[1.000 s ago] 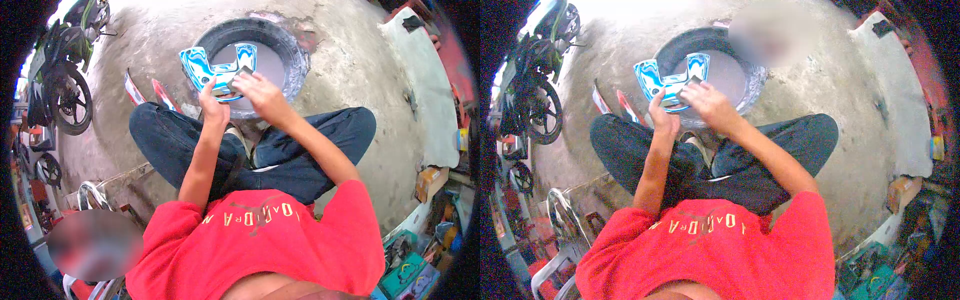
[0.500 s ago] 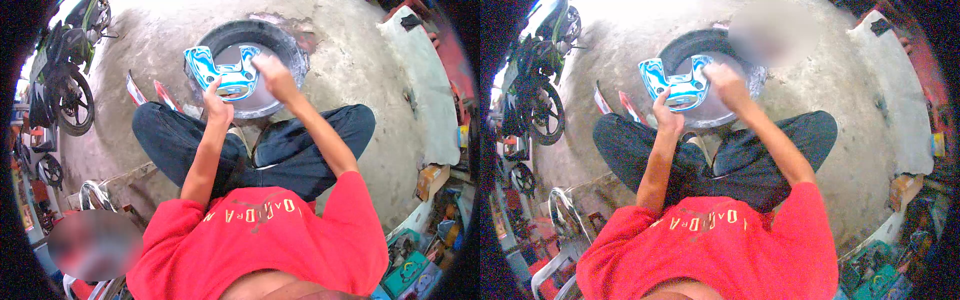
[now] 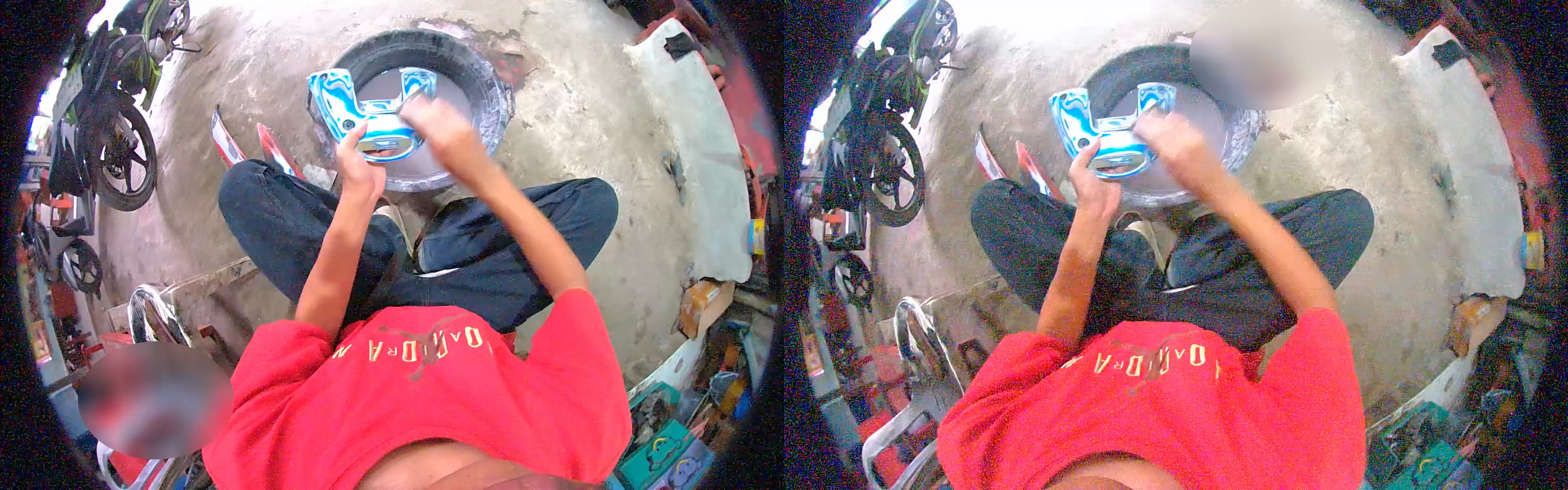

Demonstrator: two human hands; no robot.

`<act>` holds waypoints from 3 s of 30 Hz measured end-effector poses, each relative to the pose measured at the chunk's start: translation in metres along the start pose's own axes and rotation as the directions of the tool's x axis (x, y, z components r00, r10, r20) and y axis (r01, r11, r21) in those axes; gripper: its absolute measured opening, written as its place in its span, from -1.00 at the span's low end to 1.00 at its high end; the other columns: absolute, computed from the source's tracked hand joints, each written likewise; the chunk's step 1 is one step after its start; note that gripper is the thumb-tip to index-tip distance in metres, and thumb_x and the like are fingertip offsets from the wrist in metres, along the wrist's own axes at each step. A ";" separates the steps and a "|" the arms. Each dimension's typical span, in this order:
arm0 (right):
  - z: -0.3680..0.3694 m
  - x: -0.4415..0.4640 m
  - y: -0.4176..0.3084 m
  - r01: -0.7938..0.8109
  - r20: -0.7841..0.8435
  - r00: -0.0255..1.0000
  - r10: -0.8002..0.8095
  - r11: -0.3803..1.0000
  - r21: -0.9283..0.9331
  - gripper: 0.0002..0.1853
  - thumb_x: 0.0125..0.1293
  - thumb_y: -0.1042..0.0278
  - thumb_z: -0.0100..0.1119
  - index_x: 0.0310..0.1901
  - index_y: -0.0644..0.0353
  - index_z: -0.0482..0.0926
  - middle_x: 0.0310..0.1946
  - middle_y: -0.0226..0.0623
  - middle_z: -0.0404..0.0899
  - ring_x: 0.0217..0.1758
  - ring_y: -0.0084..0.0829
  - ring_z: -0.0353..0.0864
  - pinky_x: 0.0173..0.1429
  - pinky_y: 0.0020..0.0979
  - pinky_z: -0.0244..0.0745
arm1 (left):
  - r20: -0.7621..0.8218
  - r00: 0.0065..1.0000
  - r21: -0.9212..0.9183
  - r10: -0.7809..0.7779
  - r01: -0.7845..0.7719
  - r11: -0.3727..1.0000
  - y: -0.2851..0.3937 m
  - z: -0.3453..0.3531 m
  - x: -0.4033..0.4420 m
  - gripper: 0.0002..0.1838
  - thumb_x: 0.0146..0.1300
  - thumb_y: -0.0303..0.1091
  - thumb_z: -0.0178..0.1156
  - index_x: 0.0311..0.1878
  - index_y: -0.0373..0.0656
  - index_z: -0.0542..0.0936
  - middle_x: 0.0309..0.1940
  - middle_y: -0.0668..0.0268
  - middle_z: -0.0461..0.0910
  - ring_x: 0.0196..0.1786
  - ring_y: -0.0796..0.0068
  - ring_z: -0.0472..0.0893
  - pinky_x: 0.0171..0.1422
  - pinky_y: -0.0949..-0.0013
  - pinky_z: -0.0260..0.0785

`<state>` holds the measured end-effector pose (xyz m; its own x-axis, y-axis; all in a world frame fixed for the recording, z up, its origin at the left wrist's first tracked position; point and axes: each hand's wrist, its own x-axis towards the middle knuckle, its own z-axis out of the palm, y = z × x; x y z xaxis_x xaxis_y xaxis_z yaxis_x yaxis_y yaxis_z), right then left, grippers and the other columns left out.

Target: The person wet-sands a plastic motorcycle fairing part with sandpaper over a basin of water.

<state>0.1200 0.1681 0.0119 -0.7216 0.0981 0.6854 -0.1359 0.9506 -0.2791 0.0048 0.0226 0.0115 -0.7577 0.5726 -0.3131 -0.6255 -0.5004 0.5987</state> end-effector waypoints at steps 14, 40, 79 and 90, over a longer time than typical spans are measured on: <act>0.005 -0.008 0.012 -0.102 0.025 0.994 0.105 0.991 -0.082 -0.54 0.24 0.58 0.06 0.20 0.21 0.59 0.15 -0.08 0.65 0.22 -0.10 0.63 0.33 -0.18 0.53 | 0.058 0.997 0.070 0.048 -0.052 0.996 -0.005 -0.012 0.009 -0.68 0.38 -0.34 0.12 0.16 -0.15 0.52 -0.02 0.17 0.66 -0.04 0.22 0.72 -0.08 0.08 0.64; 0.007 -0.003 0.022 -0.141 -0.040 0.990 0.137 0.980 -0.142 -0.53 0.22 0.60 0.06 0.19 0.19 0.60 0.17 -0.05 0.64 0.27 -0.07 0.61 0.38 -0.12 0.48 | 0.073 0.996 0.108 0.047 -0.055 0.993 -0.002 -0.002 -0.005 -0.62 0.49 -0.18 0.06 0.23 -0.19 0.52 0.13 0.13 0.64 0.14 0.14 0.66 0.21 -0.02 0.54; 0.000 -0.007 0.003 0.009 0.007 1.000 -0.008 0.985 -0.172 -0.58 0.27 0.49 0.08 0.18 0.15 0.60 0.19 -0.12 0.64 0.33 -0.18 0.58 0.42 -0.08 0.41 | 0.076 0.996 0.077 0.040 -0.046 0.996 -0.003 -0.002 -0.004 -0.63 0.42 -0.24 0.10 0.20 -0.19 0.54 0.11 0.16 0.63 0.15 0.16 0.63 0.26 -0.02 0.47; 0.003 -0.013 -0.033 -0.019 -0.005 1.000 0.019 0.994 0.108 -0.57 0.26 0.62 0.04 0.17 0.19 0.61 0.15 -0.07 0.65 0.24 -0.11 0.63 0.36 -0.13 0.50 | 0.056 0.998 -0.019 0.018 -0.017 1.000 -0.005 -0.008 0.007 -0.66 0.36 -0.30 0.17 0.15 -0.18 0.53 -0.03 0.20 0.67 -0.05 0.23 0.73 -0.20 0.15 0.68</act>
<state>0.1321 0.1349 0.0104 -0.7208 0.1177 0.6830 -0.1948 0.9113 -0.3627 0.0017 0.0241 0.0005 -0.7573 0.5988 -0.2608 -0.6160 -0.5222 0.5897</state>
